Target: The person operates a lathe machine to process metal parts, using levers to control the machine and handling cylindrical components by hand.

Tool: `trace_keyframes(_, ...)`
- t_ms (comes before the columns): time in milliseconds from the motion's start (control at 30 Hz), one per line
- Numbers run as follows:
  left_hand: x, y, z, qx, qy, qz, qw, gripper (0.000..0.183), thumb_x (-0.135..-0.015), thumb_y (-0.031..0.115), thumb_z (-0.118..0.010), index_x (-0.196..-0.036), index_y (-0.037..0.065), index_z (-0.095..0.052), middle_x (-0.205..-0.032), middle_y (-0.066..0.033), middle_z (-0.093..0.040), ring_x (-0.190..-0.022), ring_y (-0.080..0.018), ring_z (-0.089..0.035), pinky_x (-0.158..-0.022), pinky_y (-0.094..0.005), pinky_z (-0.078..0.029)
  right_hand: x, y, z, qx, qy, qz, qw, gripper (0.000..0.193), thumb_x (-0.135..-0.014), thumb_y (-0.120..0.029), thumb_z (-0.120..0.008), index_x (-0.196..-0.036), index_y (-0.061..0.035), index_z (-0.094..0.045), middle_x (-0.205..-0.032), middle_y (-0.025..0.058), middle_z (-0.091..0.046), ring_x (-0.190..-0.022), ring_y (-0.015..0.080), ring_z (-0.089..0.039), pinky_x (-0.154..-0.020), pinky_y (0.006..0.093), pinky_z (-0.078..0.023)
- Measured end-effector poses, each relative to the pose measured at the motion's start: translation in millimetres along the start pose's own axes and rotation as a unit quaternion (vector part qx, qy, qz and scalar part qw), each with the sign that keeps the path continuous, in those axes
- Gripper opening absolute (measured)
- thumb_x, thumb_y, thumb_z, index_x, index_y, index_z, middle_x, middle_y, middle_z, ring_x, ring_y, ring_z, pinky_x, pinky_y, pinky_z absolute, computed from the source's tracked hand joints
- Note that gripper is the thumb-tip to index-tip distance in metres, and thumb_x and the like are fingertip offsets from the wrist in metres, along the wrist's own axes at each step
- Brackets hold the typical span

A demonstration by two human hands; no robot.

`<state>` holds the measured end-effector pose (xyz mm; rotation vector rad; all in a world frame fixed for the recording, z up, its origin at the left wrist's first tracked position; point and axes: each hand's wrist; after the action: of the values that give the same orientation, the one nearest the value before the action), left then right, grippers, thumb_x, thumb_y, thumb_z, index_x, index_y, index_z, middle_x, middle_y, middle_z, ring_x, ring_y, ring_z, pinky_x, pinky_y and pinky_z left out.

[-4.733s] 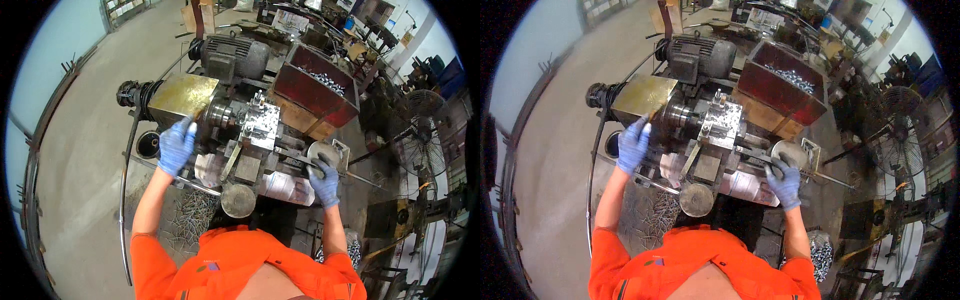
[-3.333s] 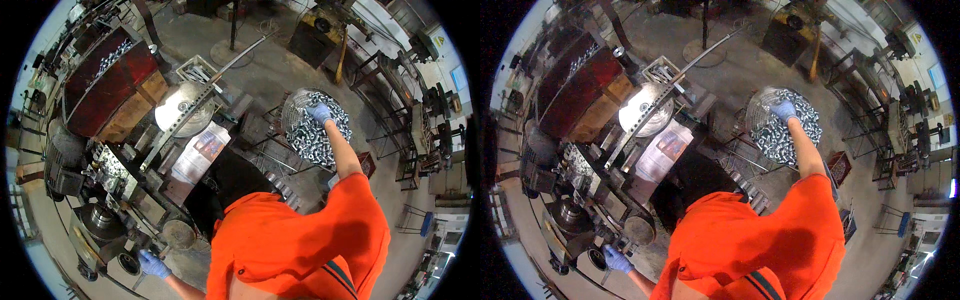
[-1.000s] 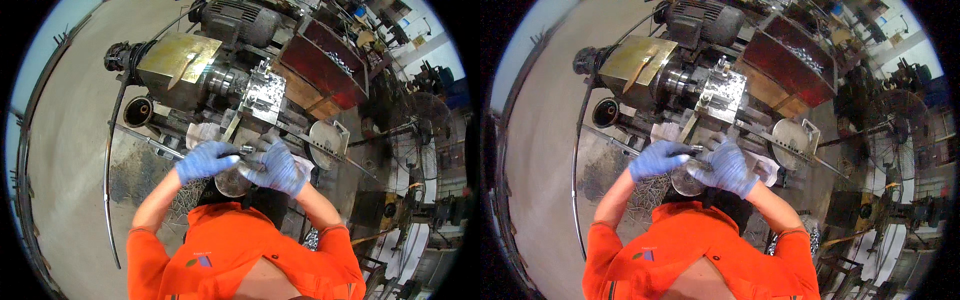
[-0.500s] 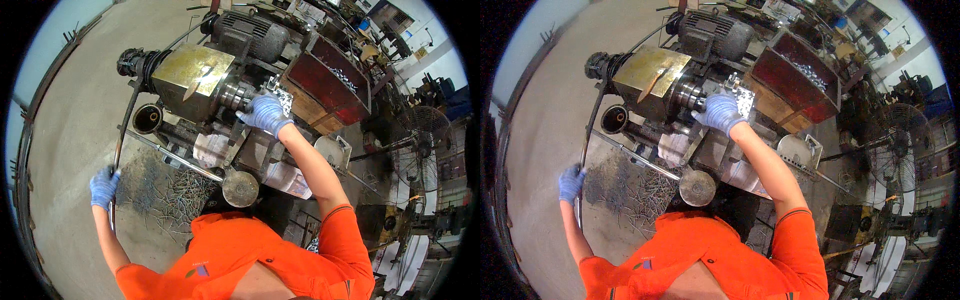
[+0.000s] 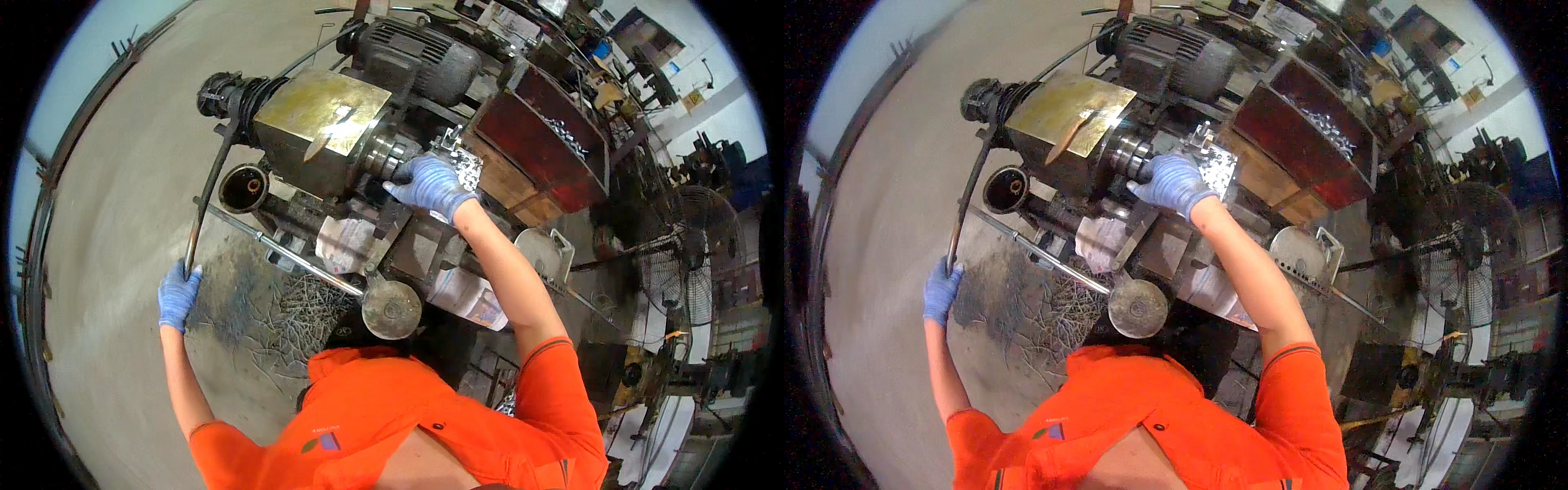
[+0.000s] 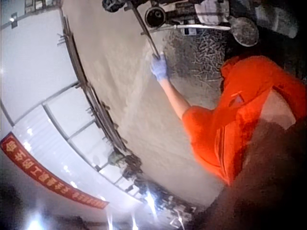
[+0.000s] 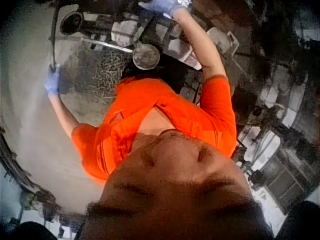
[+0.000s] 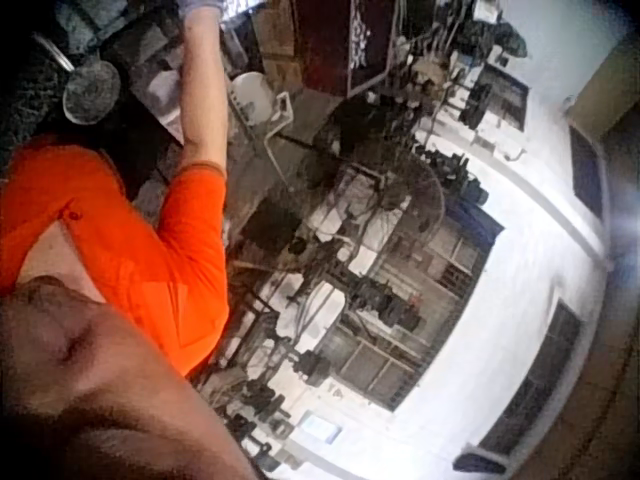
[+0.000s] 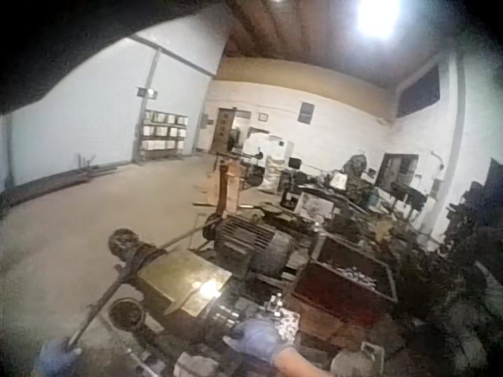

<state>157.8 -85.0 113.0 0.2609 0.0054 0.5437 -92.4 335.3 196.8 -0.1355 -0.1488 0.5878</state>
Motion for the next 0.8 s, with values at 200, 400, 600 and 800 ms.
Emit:
trace_keyframes(200,41,-4,22,-0.074,-0.038,0.031,0.996,0.039,-0.078,0.043,-0.056,-0.095,0.008,-0.056,-0.083,-0.0182,-0.061,-0.08,-0.036,-0.059,-0.069,-0.0451,-0.045,-8,-17,16,0.042,-0.027,0.001,0.999,0.054,-0.069,-0.053,-0.057,-0.08,-0.0003,-0.065,-0.076,0.0199,-0.062,-0.074,0.0336,-0.061,-0.074,0.0382,-0.046)
trace_keyframes(400,60,-24,2,-0.081,0.024,0.067,0.994,0.029,-0.077,0.036,-0.056,-0.083,0.007,-0.058,-0.075,-0.0171,-0.061,-0.072,-0.0343,-0.06,-0.064,-0.0443,-0.046,-13,-19,10,0.056,-0.024,0.009,0.998,0.056,-0.07,-0.054,-0.058,-0.078,0.0008,-0.064,-0.075,0.022,-0.061,-0.077,0.0345,-0.06,-0.074,0.0408,-0.046)
trace_keyframes(600,-40,-124,22,-0.275,0.215,-0.106,0.931,0.015,-0.072,0.016,-0.056,-0.084,0.008,-0.057,-0.062,-0.0121,-0.057,-0.056,-0.0286,-0.057,-0.05,-0.0409,-0.043,-12,-16,-2,0.036,0.086,0.037,0.995,0.044,-0.071,-0.048,-0.06,-0.067,-0.0051,-0.065,-0.07,0.019,-0.059,-0.074,0.0327,-0.056,-0.072,0.04,-0.045)
trace_keyframes(800,-91,-154,23,-0.325,0.224,-0.083,0.915,0.026,-0.071,0.016,-0.057,-0.095,0.007,-0.057,-0.067,-0.0112,-0.059,-0.057,-0.0281,-0.058,-0.054,-0.0394,-0.045,-13,-13,-4,0.046,0.082,0.022,0.995,0.035,-0.071,-0.044,-0.061,-0.067,-0.0091,-0.066,-0.066,0.0147,-0.06,-0.069,0.031,-0.057,-0.068,0.0389,-0.046)
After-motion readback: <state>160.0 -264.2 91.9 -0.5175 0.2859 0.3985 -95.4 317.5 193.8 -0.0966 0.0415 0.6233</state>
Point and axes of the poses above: each hand's wrist, its own x-axis away from the middle knuckle, its own z-axis out of the back of the hand, y = z × x
